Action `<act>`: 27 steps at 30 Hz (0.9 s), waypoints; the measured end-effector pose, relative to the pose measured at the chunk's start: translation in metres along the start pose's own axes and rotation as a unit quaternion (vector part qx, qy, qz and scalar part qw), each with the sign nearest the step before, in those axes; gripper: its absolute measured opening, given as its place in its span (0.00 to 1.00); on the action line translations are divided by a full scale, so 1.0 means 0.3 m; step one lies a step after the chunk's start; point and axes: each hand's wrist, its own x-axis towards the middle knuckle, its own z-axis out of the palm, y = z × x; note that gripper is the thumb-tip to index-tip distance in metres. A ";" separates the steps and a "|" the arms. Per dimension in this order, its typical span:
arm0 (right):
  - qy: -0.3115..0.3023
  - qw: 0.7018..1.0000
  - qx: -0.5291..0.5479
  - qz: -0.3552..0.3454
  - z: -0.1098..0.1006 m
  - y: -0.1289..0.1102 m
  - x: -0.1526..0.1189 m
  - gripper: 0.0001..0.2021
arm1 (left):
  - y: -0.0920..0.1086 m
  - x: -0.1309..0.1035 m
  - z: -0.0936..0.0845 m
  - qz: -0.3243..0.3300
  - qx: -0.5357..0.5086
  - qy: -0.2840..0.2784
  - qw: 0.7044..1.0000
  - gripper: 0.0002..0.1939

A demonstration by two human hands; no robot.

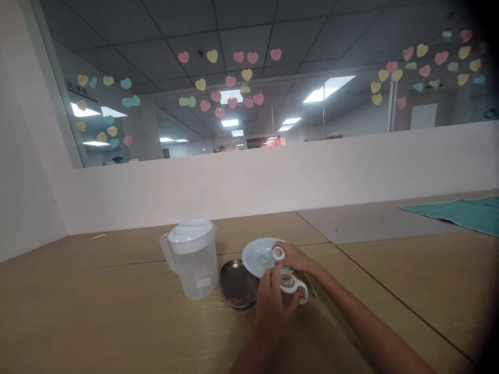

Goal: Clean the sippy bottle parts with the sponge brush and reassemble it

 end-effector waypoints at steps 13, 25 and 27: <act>-0.004 0.994 -0.107 -0.003 -0.050 -0.100 0.062 0.14 | -0.011 -0.005 0.005 0.035 0.098 0.042 0.994 0.30; 0.033 0.980 -0.194 0.014 0.004 -0.069 0.055 0.16 | -0.007 0.002 -0.014 0.034 0.080 0.024 0.996 0.29; 0.030 0.979 -0.199 0.013 0.002 -0.065 0.053 0.16 | -0.010 0.001 -0.012 0.037 0.081 0.021 0.996 0.29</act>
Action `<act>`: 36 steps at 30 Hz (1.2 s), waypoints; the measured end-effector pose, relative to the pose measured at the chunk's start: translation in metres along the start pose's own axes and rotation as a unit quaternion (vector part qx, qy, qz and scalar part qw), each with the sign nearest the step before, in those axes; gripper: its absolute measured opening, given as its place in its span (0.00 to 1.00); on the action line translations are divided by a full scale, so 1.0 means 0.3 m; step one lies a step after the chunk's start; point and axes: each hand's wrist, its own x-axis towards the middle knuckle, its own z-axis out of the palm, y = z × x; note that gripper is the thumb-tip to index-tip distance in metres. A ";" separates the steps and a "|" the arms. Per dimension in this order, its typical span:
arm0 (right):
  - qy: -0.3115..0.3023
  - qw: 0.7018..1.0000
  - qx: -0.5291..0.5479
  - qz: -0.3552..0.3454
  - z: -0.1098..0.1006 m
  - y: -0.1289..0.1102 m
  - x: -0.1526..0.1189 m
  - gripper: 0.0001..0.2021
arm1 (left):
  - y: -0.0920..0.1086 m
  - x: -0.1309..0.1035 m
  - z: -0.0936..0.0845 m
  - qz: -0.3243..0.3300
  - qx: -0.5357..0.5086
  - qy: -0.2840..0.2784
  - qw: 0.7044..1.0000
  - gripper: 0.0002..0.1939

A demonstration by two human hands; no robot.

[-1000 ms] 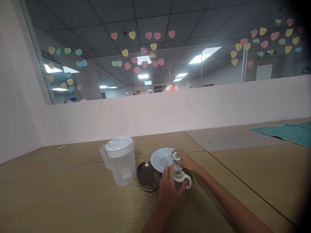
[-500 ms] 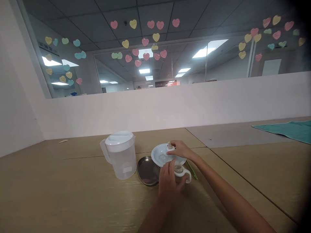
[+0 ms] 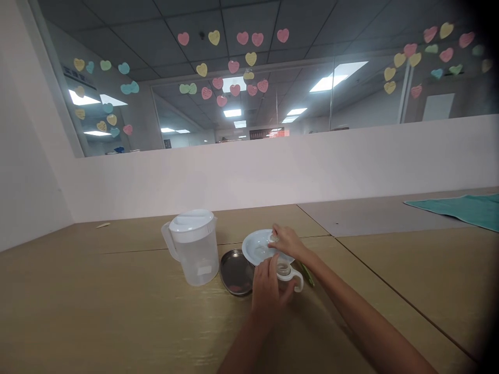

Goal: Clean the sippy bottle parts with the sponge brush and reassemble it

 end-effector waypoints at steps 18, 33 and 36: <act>-0.158 0.986 -0.054 -0.026 0.013 0.035 -0.030 0.35 | -0.237 0.034 -0.182 -0.261 0.228 0.334 0.876 0.47; 0.007 0.997 0.059 0.056 -0.056 0.061 -0.150 0.17 | -0.384 0.007 -0.199 -0.388 0.153 0.316 0.852 0.57; 0.057 0.992 0.095 0.062 -0.032 0.055 -0.240 0.21 | -0.408 0.009 -0.218 -0.390 0.167 0.301 0.854 0.57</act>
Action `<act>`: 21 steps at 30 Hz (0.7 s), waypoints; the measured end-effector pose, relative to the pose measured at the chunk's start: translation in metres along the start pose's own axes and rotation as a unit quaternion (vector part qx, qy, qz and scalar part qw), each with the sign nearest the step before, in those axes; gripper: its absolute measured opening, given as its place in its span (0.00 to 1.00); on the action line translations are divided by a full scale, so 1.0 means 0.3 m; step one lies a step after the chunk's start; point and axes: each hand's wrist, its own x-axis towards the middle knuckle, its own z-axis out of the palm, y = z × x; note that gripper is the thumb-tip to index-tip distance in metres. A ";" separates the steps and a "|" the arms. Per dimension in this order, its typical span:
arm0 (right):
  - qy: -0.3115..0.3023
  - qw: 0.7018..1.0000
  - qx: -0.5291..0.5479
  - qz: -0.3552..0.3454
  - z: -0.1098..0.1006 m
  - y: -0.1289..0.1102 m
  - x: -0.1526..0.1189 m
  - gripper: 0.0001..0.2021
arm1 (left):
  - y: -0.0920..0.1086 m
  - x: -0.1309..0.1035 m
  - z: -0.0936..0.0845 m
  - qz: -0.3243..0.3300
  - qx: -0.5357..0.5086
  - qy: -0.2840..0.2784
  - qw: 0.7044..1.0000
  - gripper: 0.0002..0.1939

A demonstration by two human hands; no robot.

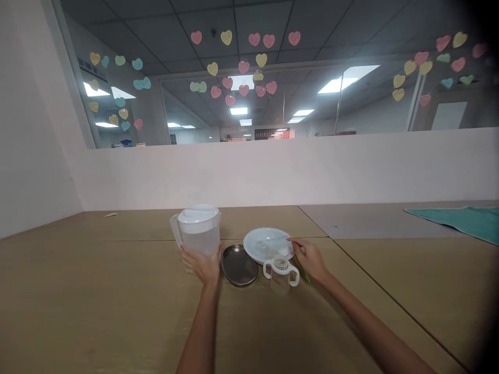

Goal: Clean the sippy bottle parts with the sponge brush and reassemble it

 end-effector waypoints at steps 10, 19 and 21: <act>0.085 0.987 0.105 -0.085 0.122 -0.067 -0.133 0.16 | 0.008 0.010 -0.048 0.166 0.040 0.047 0.984 0.47; 0.024 0.990 0.118 -0.076 0.125 -0.054 -0.141 0.18 | 0.026 -0.014 -0.054 0.345 0.025 0.007 0.938 0.32; 0.026 0.988 0.122 -0.086 0.124 -0.048 -0.138 0.18 | 0.019 -0.018 -0.049 0.361 0.026 0.000 0.932 0.30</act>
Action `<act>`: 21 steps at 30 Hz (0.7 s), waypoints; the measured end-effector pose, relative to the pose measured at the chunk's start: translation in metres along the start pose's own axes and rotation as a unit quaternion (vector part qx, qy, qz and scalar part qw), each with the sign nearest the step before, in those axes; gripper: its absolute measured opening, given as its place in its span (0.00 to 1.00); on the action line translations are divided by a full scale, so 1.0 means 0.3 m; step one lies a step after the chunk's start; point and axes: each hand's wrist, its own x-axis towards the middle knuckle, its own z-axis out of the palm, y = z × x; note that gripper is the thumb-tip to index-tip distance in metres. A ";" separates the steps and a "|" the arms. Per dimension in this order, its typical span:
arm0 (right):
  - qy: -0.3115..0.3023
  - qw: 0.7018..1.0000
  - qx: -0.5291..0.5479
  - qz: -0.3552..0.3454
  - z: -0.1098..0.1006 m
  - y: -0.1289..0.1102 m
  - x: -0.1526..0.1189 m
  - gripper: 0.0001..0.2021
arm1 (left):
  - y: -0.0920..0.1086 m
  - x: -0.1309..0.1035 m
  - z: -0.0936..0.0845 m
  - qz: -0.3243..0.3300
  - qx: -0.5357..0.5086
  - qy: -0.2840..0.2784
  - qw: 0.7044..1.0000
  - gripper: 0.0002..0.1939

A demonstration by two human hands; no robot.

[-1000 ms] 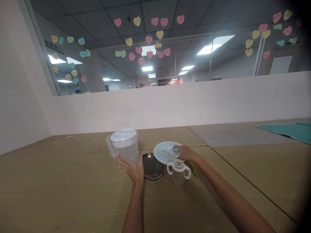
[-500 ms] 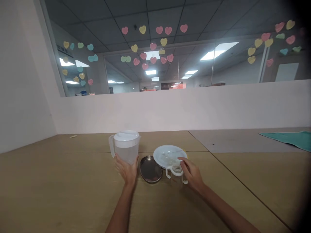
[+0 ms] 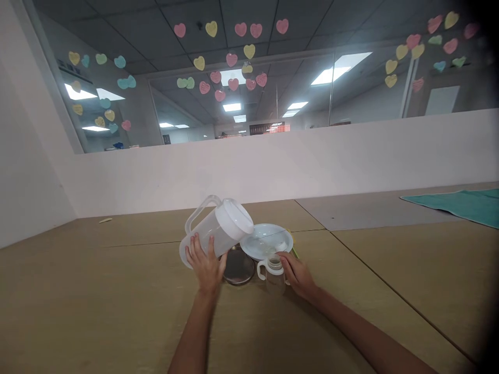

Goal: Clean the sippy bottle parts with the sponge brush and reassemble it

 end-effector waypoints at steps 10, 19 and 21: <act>0.013 1.000 0.011 0.003 0.012 0.018 -0.008 0.18 | -0.018 -0.016 0.009 0.056 0.006 -0.063 0.996 0.25; 0.017 1.000 0.003 -0.005 0.003 0.022 -0.010 0.19 | -0.013 -0.016 0.008 0.063 0.015 -0.070 0.995 0.25; 0.017 1.000 0.005 -0.004 0.001 0.021 -0.011 0.19 | -0.011 -0.015 0.005 0.075 0.016 -0.074 0.994 0.26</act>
